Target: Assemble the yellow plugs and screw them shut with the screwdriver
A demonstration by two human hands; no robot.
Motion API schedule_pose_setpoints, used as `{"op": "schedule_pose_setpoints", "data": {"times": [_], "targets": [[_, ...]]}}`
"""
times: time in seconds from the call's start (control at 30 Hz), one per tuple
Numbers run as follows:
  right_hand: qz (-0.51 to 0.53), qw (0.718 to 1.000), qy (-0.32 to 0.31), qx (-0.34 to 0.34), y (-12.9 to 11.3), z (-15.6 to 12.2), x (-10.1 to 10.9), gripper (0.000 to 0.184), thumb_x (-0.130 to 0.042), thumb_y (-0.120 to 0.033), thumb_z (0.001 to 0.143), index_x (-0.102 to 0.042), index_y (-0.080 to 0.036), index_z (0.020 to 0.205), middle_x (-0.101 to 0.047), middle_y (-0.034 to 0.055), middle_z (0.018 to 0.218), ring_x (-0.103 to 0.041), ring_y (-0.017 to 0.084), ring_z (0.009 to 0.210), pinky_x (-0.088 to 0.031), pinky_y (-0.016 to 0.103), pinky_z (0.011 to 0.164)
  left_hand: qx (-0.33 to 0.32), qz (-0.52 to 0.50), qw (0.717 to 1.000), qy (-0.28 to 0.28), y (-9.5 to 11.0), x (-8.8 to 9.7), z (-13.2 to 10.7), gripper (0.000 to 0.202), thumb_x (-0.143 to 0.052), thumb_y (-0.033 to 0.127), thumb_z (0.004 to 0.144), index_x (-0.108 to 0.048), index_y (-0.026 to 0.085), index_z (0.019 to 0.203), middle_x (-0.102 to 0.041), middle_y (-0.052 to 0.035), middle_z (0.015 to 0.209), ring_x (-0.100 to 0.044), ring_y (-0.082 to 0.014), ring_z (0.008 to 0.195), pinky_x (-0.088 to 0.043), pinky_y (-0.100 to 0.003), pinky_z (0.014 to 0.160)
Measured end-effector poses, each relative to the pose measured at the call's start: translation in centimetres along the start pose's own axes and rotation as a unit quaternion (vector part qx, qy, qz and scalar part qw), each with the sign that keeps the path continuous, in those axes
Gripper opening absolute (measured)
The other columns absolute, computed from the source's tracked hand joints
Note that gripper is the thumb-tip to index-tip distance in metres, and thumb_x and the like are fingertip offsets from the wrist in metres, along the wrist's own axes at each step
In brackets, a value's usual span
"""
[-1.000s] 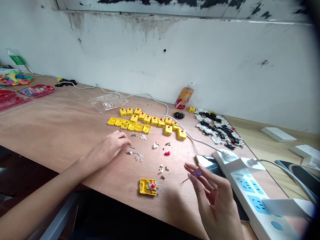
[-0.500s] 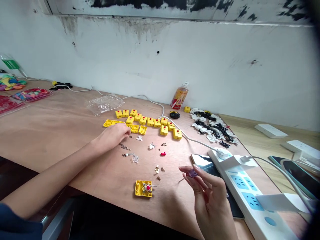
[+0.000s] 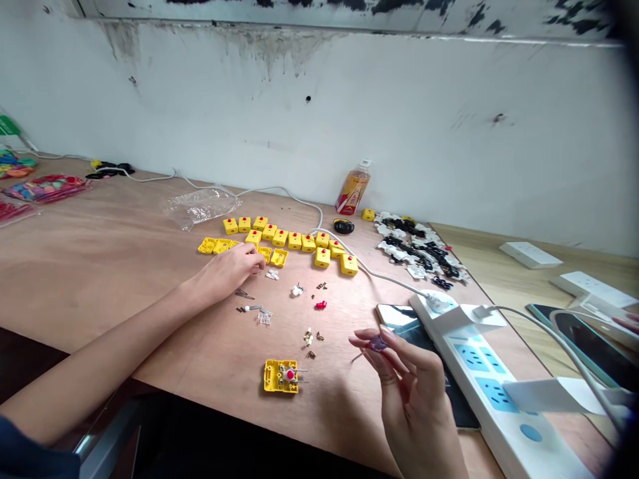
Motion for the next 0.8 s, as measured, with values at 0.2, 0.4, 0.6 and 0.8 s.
{"op": "schedule_pose_setpoints", "data": {"times": [0.2,0.4,0.6,0.8], "targets": [[0.004,1.000,0.000,-0.010,0.2,0.1,0.0,0.033,-0.051,-0.008,0.099,-0.054,-0.028,0.126,-0.073,0.0066,0.112,-0.079,0.019,0.099,-0.068,0.034,0.086,-0.058,-0.021,0.998,0.011,3.1,0.2,1.4,0.020,-0.053,0.018,0.101,-0.074,0.016,0.103,-0.069,-0.0087,0.105,-0.065,-0.0210,0.095,-0.050,-0.031,0.082],[0.013,1.000,0.007,0.002,-0.3,0.3,0.0,0.035,-0.050,-0.006,0.099,-0.054,-0.028,0.126,-0.073,0.0052,0.110,-0.080,0.017,0.094,-0.069,0.030,0.082,-0.149,-0.034,0.988,-0.005,7.6,-1.6,5.3,0.018,-0.056,0.011,0.098,-0.074,0.014,0.102,-0.071,-0.0088,0.101,-0.065,-0.0193,0.086,-0.045,-0.028,0.068],[0.029,1.000,0.006,-0.004,-0.4,0.3,0.1,0.035,-0.050,-0.006,0.099,-0.055,-0.028,0.126,-0.072,0.0053,0.110,-0.079,0.017,0.094,-0.069,0.029,0.081,-0.209,-0.024,0.977,-0.026,9.5,-2.9,7.0,0.015,-0.062,0.005,0.091,-0.073,0.013,0.086,-0.069,-0.0081,0.091,-0.061,-0.0179,0.077,-0.037,-0.029,0.060],[0.030,0.999,-0.009,-0.009,-0.1,0.1,0.0,0.037,-0.050,-0.005,0.100,-0.054,-0.028,0.128,-0.071,0.0064,0.115,-0.079,0.019,0.098,-0.069,0.035,0.084,-0.208,-0.024,0.978,-0.023,9.8,-4.3,8.4,0.021,-0.060,0.005,0.090,-0.072,0.012,0.075,-0.069,-0.0098,0.091,-0.059,-0.0192,0.076,-0.034,-0.031,0.060]]}}
Point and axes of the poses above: each hand's wrist, its own z-axis towards the middle knuckle, its own x-axis out of the back of the hand, y = z × x, the point moved 4 cm from there along z, towards the middle knuckle
